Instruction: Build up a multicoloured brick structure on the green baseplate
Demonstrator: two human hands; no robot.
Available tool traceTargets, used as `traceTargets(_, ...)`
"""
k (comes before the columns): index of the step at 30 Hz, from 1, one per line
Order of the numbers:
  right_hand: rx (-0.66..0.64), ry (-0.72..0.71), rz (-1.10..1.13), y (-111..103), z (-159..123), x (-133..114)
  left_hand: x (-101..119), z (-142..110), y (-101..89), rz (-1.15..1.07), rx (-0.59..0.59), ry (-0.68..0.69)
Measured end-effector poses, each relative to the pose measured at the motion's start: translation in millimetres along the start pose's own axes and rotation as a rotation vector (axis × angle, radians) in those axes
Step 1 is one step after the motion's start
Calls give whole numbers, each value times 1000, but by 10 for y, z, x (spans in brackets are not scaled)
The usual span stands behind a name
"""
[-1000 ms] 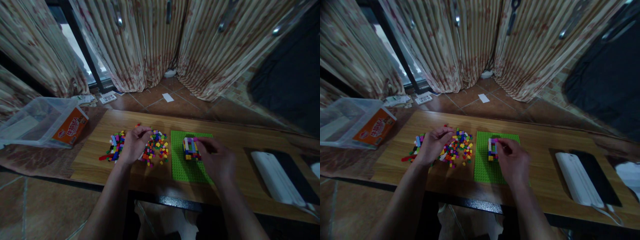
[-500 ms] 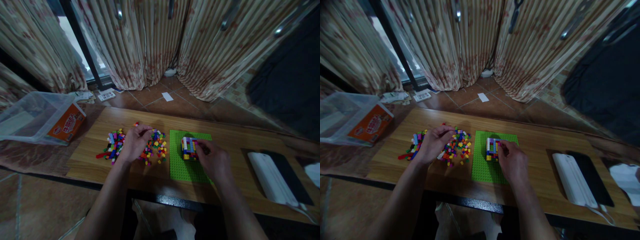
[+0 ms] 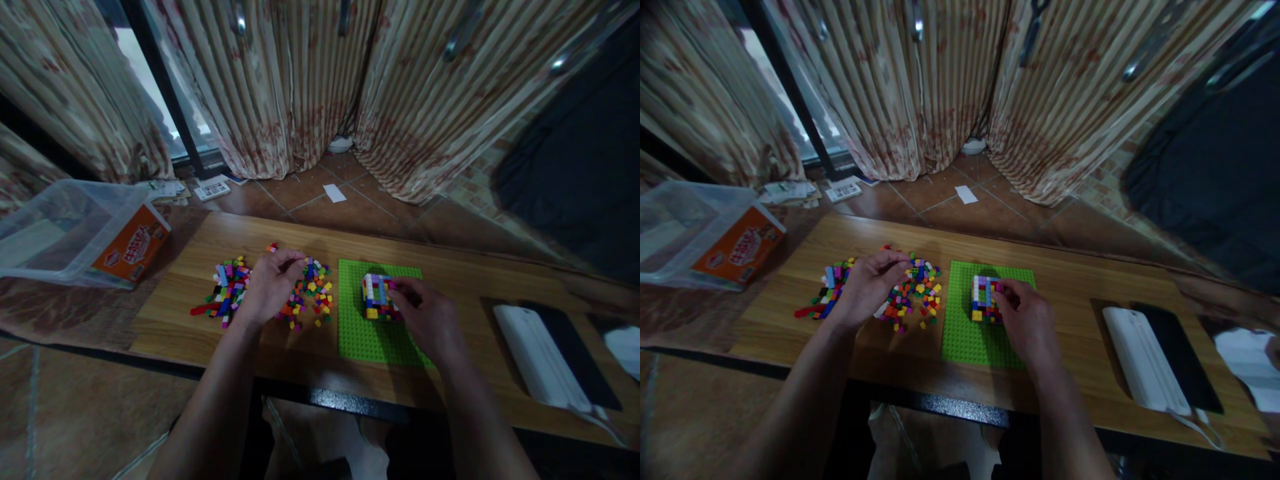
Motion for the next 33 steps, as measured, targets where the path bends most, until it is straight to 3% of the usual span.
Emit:
traceTargets(20, -66, 189, 251, 40, 36, 138, -1, -4, 8, 42, -46, 42)
traceTargets(33, -37, 117, 183, -30, 34, 107, -32, 2, 4, 53, -46, 73)
Point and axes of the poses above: each hand's wrist, its own z-axis towards the middle knuckle, its own y-axis out of the palm, x = y × z, the point moved 4 cm from there along z, towards the middle knuckle, and after that the axes turned 11 degrees about x, right-handed, at the moved point
